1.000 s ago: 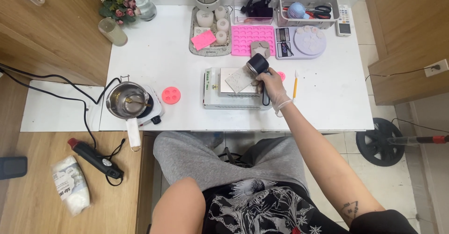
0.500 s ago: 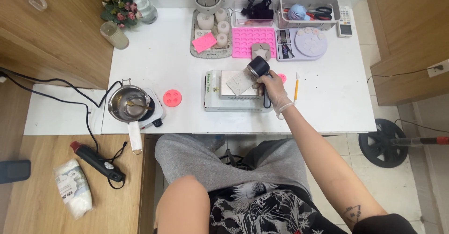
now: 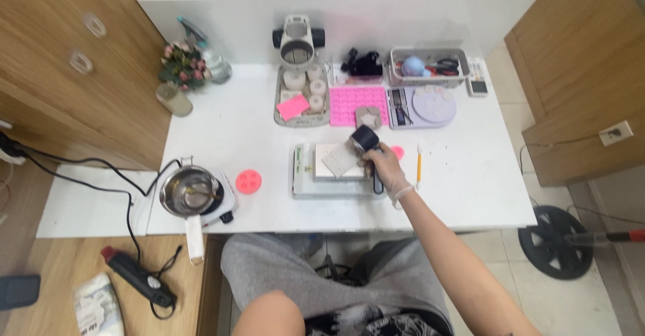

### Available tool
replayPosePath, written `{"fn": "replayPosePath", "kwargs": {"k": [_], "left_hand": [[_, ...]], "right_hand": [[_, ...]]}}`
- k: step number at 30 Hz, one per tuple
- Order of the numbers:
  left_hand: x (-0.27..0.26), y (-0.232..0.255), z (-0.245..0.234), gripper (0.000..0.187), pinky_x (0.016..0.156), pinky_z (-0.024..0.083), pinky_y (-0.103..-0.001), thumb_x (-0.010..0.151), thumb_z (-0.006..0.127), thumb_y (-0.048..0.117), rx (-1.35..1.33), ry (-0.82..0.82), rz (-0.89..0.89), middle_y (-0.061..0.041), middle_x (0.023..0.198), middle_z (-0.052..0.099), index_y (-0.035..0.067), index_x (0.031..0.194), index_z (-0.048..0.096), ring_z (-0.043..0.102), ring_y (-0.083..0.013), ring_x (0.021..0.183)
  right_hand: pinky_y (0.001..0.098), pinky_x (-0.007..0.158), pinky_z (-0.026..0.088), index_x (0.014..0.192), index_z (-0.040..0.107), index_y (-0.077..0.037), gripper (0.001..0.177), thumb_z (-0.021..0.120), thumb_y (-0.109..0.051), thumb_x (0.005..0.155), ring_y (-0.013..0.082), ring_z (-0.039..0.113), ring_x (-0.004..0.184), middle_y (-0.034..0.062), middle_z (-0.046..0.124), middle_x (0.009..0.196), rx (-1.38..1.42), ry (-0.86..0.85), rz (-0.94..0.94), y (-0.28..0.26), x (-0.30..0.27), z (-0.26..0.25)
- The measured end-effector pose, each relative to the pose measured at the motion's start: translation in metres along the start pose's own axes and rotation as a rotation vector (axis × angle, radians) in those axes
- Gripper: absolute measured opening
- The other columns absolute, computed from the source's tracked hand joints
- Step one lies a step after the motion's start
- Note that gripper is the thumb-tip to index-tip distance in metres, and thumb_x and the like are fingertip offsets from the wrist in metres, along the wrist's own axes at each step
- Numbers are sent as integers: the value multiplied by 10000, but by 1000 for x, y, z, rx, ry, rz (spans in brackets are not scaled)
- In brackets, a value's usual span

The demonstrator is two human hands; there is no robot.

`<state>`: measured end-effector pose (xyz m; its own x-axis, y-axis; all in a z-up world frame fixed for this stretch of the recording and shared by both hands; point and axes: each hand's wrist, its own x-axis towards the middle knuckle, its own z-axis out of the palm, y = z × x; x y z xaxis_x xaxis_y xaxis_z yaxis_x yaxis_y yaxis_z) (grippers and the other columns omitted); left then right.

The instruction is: Using a heat gun to melt or soften wax on a scale for preparation.

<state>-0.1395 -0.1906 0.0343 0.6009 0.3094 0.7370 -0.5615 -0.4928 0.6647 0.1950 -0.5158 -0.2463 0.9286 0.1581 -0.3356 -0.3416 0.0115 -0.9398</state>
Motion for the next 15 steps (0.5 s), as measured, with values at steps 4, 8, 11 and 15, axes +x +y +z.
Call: {"fn": "replayPosePath", "kwargs": {"k": [4, 8, 11, 15], "left_hand": [[20, -30, 41, 286, 970, 530, -368, 952, 609, 141, -26, 47, 86, -52, 1155, 602, 35, 1212, 553, 593, -184, 1085], [58, -44, 97, 305, 961, 534, -366, 946, 618, 146, -72, 86, 172, -54, 1164, 591, 30, 1218, 545, 586, -185, 1087], [72, -26, 155, 314, 956, 535, -365, 942, 623, 148, -86, 107, 208, -55, 1169, 586, 28, 1221, 542, 583, -185, 1088], [64, -60, 223, 327, 967, 455, -434, 934, 649, 83, 197, 71, -267, -78, 1100, 682, 54, 1256, 602, 637, -220, 1058]], "right_hand": [[300, 511, 501, 1087, 610, 6, 267, 625, -102, 843, 141, 576, 543, 100, 664, 749, -5, 10, 4, 9, 8, -1], [304, 504, 500, 1046, 612, -2, 236, 626, -112, 838, 153, 581, 533, 104, 671, 739, -44, 29, -35, 12, 11, -3], [311, 491, 487, 1022, 605, -7, 215, 620, -115, 837, 161, 566, 517, 107, 678, 734, -11, 13, -10, 11, 12, 0], [316, 488, 490, 1016, 603, -4, 212, 619, -102, 829, 169, 564, 505, 118, 674, 714, 10, 2, 1, 13, 12, 0]]}}
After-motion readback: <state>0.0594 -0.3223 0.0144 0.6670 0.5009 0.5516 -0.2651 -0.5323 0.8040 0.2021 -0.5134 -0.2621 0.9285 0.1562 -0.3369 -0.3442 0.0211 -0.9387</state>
